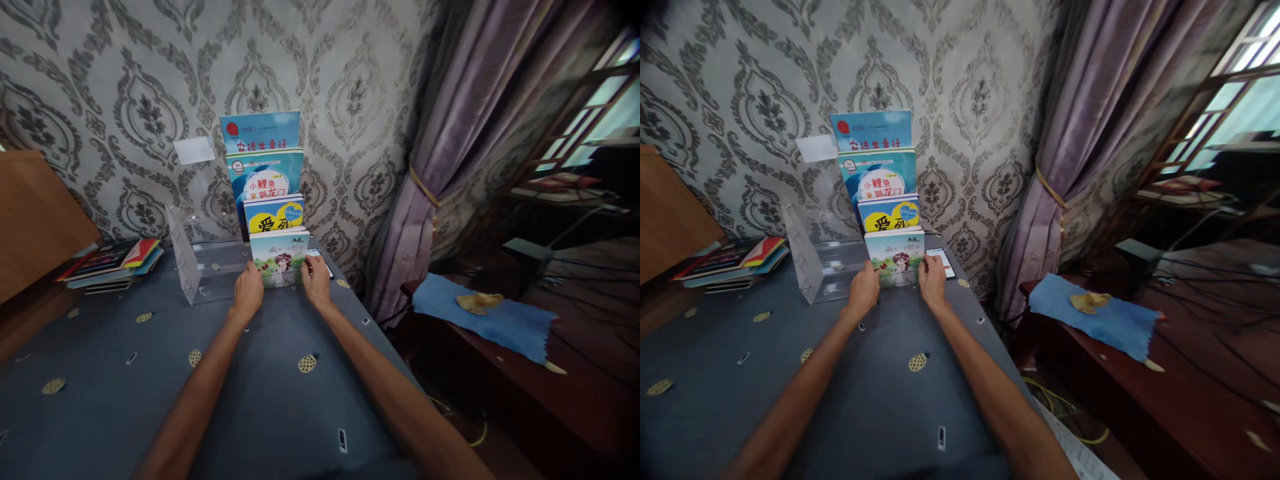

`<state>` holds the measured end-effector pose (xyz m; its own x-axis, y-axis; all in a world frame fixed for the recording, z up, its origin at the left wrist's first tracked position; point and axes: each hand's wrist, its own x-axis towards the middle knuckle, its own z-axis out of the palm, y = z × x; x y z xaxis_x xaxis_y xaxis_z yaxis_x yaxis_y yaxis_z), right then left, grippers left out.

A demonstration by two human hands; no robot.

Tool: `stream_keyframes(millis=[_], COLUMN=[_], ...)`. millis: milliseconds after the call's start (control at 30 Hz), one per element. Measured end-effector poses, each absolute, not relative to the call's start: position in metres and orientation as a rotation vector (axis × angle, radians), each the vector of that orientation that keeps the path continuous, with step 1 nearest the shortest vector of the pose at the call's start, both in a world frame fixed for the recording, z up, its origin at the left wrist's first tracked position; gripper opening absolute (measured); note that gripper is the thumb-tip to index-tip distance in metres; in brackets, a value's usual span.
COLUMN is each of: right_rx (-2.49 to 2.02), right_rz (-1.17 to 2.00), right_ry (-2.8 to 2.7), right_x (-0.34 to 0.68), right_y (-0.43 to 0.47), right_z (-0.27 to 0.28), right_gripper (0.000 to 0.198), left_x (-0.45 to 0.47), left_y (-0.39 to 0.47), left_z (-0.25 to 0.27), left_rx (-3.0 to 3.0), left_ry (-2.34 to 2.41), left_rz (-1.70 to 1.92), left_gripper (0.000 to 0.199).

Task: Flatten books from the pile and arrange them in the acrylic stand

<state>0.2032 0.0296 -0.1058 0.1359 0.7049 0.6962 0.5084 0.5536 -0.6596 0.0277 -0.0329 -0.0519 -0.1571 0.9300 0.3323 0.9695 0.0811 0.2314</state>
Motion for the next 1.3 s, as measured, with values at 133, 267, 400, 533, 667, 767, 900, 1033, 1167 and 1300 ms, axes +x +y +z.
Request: stream_keyframes(millis=[133, 267, 400, 533, 667, 767, 900, 1033, 1167, 1300], right_rx=[-1.077, -1.069, -1.062, -1.088, -1.109, -1.108, -1.104, -1.087, -1.074, -1.051], right_rz=[0.166, 0.190, 0.219, 0.185, 0.160, 0.149, 0.146, 0.125, 0.118, 0.167], right_ry=[-1.529, -1.502, -1.490, -1.498, -1.501, -1.512, -1.516, -1.523, -1.532, -1.503], right_x=[0.2034, 0.2037, 0.2035, 0.2044, 0.2059, 0.2064, 0.2067, 0.2064, 0.2050, 0.2046], right_y=[0.0288, 0.0289, 0.0300, 0.0298, 0.0283, 0.0278, 0.0288, 0.0295, 0.0278, 0.0282], right_z=[-0.1059, -0.1066, -0.1077, -0.1075, -0.1057, -0.1052, -0.1077, -0.1109, -0.1115, -0.1115], right_gripper=[0.025, 0.031, 0.035, 0.033, 0.037, 0.039, 0.041, 0.042, 0.043, 0.044], left_x=[0.0260, 0.0246, 0.0240, 0.0239, 0.0235, 0.0234, 0.0242, 0.0252, 0.0255, 0.0261], left_y=[-0.0320, -0.0310, -0.0308, -0.0311, -0.0300, -0.0287, -0.0283, -0.0295, -0.0308, -0.0319], left_z=[-0.0514, -0.0524, -0.0537, -0.0535, -0.0525, -0.0517, -0.0495, -0.0469, -0.0461, -0.0455], left_rx=[-1.998, -2.019, -2.020, -2.012, -2.008, -2.000, -1.995, -2.011, -2.012, -2.017], left_ry=[-2.250, -2.232, -2.212, -2.197, -2.204, -2.215, -2.222, -2.227, -2.224, -2.235], left_rz=[-0.607, -0.640, -0.657, -0.681, -0.641, -0.567, -0.510, -0.507, -0.496, -0.494], left_gripper=[0.021, 0.020, 0.018, 0.017, 0.018, 0.019, 0.020, 0.020, 0.020, 0.020])
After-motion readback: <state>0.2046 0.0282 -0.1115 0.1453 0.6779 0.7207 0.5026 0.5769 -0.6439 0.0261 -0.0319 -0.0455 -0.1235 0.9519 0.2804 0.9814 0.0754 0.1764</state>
